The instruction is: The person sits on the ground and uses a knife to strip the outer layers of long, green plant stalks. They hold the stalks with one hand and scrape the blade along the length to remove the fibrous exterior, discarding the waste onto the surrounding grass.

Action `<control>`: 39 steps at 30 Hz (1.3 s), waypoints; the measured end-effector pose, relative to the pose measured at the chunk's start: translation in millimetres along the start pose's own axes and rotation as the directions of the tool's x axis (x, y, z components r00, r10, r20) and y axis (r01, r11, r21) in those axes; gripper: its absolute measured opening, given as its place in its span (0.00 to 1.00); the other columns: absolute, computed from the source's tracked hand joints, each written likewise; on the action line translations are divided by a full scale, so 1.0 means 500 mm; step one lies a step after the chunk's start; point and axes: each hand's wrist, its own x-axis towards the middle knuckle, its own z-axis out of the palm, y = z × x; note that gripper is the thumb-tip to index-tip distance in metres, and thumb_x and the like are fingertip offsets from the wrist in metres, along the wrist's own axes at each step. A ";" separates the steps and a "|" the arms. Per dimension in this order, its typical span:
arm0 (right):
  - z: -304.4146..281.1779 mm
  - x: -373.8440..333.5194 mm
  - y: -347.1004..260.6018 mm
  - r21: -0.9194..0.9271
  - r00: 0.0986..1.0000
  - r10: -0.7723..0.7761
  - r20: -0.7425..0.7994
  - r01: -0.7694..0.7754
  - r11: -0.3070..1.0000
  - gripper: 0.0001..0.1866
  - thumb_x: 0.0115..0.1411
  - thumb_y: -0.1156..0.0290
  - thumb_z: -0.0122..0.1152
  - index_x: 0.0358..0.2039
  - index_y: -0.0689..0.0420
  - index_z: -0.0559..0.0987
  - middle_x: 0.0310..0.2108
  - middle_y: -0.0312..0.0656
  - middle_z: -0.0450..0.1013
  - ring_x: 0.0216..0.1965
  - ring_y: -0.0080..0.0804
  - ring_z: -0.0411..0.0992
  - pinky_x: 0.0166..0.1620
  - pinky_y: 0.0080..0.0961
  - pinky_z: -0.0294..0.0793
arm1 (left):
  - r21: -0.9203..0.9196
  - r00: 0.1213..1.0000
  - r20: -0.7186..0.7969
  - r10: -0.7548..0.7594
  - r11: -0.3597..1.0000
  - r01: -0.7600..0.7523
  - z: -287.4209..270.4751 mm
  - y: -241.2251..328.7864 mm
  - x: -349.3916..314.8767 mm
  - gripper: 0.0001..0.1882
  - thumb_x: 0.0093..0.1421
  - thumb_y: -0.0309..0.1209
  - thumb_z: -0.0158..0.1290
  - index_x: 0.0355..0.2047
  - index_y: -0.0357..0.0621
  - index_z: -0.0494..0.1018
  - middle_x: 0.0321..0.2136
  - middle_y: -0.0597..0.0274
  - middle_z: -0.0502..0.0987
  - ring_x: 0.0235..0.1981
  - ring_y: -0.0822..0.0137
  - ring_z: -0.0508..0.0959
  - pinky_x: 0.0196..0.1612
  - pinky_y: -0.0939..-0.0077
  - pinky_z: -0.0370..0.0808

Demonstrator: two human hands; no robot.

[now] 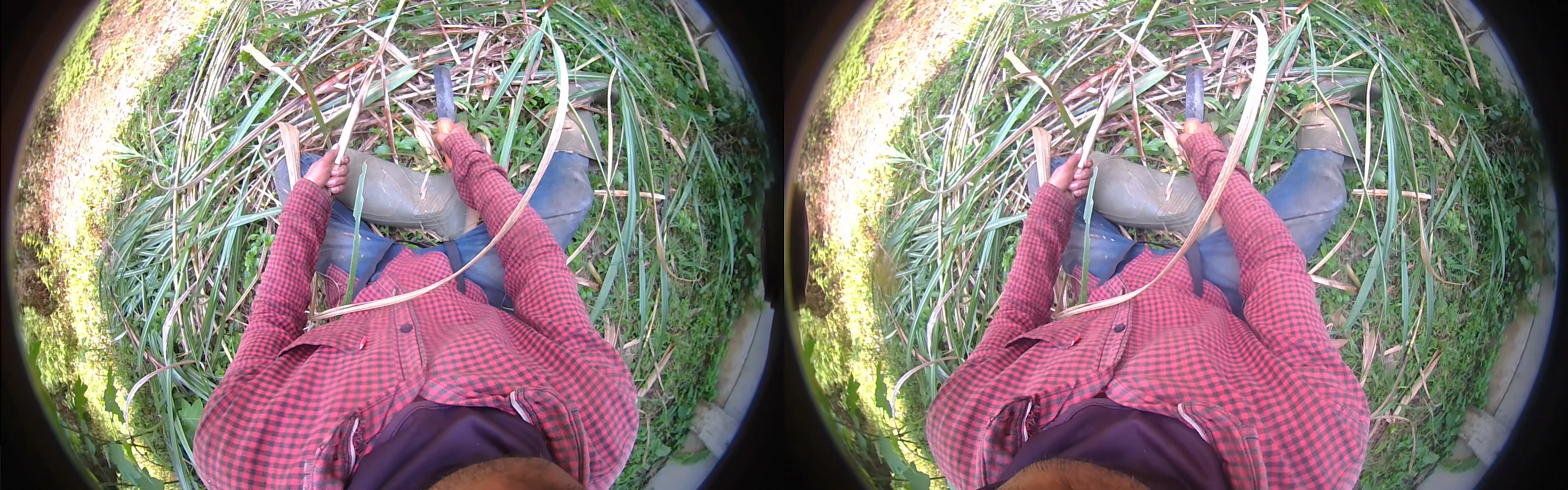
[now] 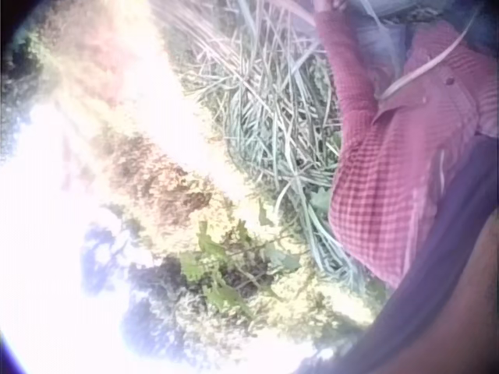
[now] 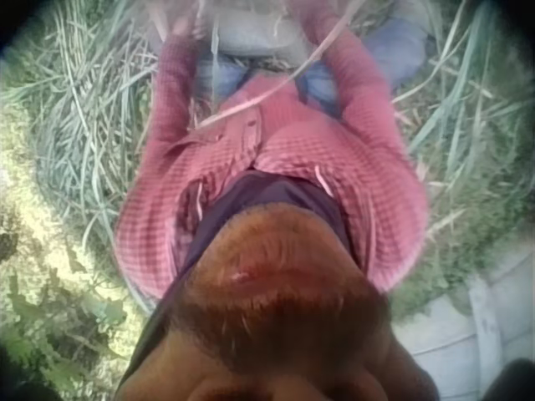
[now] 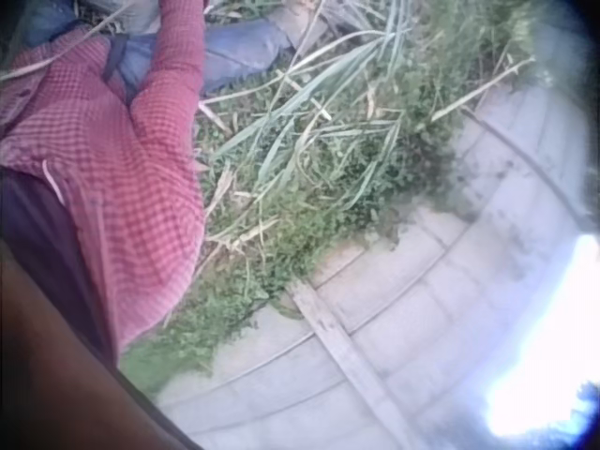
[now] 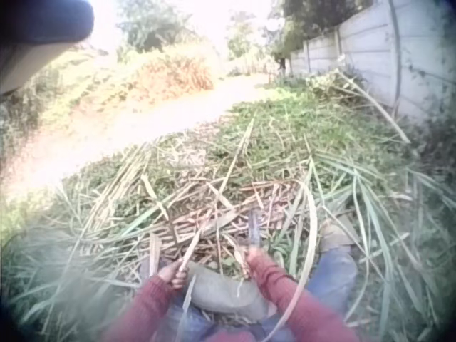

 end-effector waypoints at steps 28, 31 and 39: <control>-0.146 -0.039 -0.086 -0.629 0.724 -0.663 0.190 0.608 0.485 0.17 0.47 0.60 0.57 0.38 0.50 0.71 0.28 0.47 0.74 0.33 0.47 0.74 0.39 0.41 0.73 | -0.156 0.997 0.015 0.075 0.985 -0.072 0.152 0.010 -0.102 0.16 0.63 0.45 0.38 0.28 0.46 0.61 0.11 0.77 0.55 0.05 0.82 0.52 0.06 0.87 0.50; -0.177 0.102 -0.051 -0.417 0.952 -0.203 -0.231 0.092 0.904 0.18 0.50 0.56 0.55 0.41 0.48 0.75 0.33 0.51 0.74 0.36 0.45 0.74 0.40 0.39 0.73 | -0.094 0.995 -0.014 0.100 0.991 -0.100 0.166 0.013 -0.120 0.16 0.64 0.45 0.38 0.27 0.46 0.61 0.11 0.77 0.54 0.05 0.82 0.52 0.06 0.87 0.50; -0.173 -0.057 -0.046 -0.606 0.875 -0.478 0.074 0.420 0.676 0.16 0.49 0.61 0.55 0.38 0.54 0.72 0.33 0.51 0.74 0.37 0.48 0.73 0.43 0.40 0.72 | -0.134 0.998 0.032 0.056 0.990 -0.051 0.154 0.000 -0.066 0.16 0.64 0.44 0.39 0.28 0.45 0.63 0.10 0.78 0.54 0.05 0.82 0.51 0.07 0.87 0.51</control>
